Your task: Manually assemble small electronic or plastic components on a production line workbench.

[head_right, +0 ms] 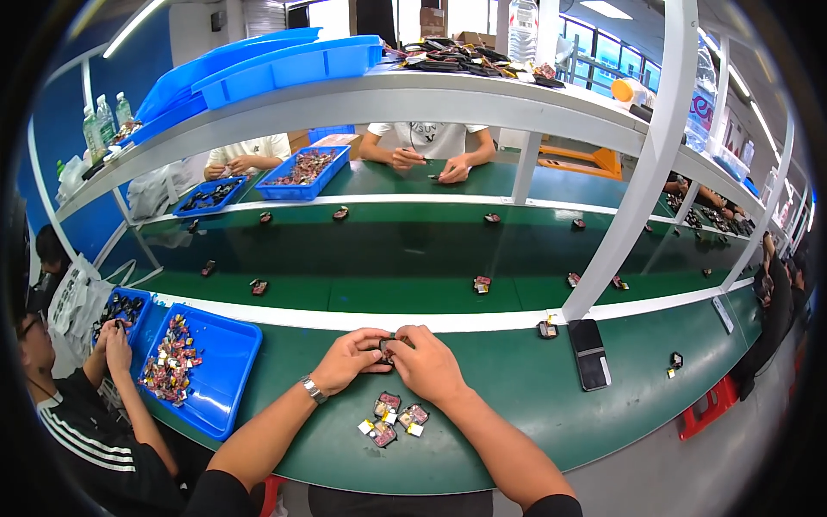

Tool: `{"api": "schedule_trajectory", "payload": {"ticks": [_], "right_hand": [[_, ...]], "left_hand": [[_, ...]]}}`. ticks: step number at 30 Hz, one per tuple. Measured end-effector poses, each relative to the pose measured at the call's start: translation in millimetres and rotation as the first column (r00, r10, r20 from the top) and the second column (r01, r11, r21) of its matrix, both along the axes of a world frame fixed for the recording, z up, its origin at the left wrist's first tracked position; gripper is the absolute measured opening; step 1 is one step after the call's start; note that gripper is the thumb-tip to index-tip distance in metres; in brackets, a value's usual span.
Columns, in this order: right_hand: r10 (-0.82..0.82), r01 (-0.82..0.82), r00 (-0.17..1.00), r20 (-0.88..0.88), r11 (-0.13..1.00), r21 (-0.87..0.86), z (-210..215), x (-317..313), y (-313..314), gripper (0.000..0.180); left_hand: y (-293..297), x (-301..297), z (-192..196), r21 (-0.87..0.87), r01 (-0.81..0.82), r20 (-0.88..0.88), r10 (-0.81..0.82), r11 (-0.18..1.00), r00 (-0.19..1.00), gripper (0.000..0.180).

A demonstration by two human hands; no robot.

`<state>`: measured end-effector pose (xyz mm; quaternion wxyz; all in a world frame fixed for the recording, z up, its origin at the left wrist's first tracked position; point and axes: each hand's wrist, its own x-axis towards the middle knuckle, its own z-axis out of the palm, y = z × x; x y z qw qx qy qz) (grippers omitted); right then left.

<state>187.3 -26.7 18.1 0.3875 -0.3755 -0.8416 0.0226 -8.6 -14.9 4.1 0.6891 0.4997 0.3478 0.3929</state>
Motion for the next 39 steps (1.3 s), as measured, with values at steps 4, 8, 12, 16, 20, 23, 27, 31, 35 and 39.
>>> {"api": "schedule_trajectory", "payload": {"ticks": [4,8,12,16,20,23,27,31,35,39], "right_hand": [[0.032,-0.034,0.999,-0.03,0.998,-0.06,6,3,-3,0.026],[0.028,-0.027,0.999,0.04,0.999,-0.034,6,3,0,0.024],[0.08,-0.076,0.996,0.046,0.994,-0.083,6,5,1,0.02],[0.105,-0.101,0.994,0.031,0.989,-0.111,5,6,3,0.016],[0.104,-0.106,0.994,-0.02,0.981,-0.162,1,7,3,0.013],[0.075,-0.09,0.994,-0.074,0.971,-0.221,1,6,2,0.011],[0.055,-0.075,0.995,-0.088,0.966,-0.248,-1,4,1,0.01],[0.087,-0.116,0.989,-0.117,0.954,-0.277,-1,6,0,0.008],[0.128,-0.179,0.977,-0.171,0.929,-0.324,-6,8,0,0.009],[0.064,-0.124,0.977,-0.205,0.948,-0.294,-6,3,-1,0.011]], "left_hand": [[0,0,-1,0.023,0.011,0.009,-0.012,1.0,1.0,0.036],[0,0,-2,0.031,0.001,0.024,-0.002,1.0,1.0,0.035],[1,2,-1,0.025,0.017,0.013,-0.017,1.0,1.0,0.035],[0,0,-3,0.038,0.033,-0.037,-0.031,0.999,0.999,0.035],[1,-2,-5,0.04,0.058,0.0,-0.058,0.998,0.998,0.038],[3,-4,-7,0.092,0.104,-0.006,-0.103,0.99,0.995,0.039],[2,-4,-5,0.1,0.124,-0.018,-0.123,0.987,0.992,0.039],[0,-2,0,0.036,0.087,-0.009,-0.087,0.996,0.996,0.037],[0,-2,-1,0.043,0.092,-0.054,-0.089,0.995,0.995,0.034],[1,-3,-5,0.027,0.067,-0.003,-0.067,0.997,0.998,0.033]]}}
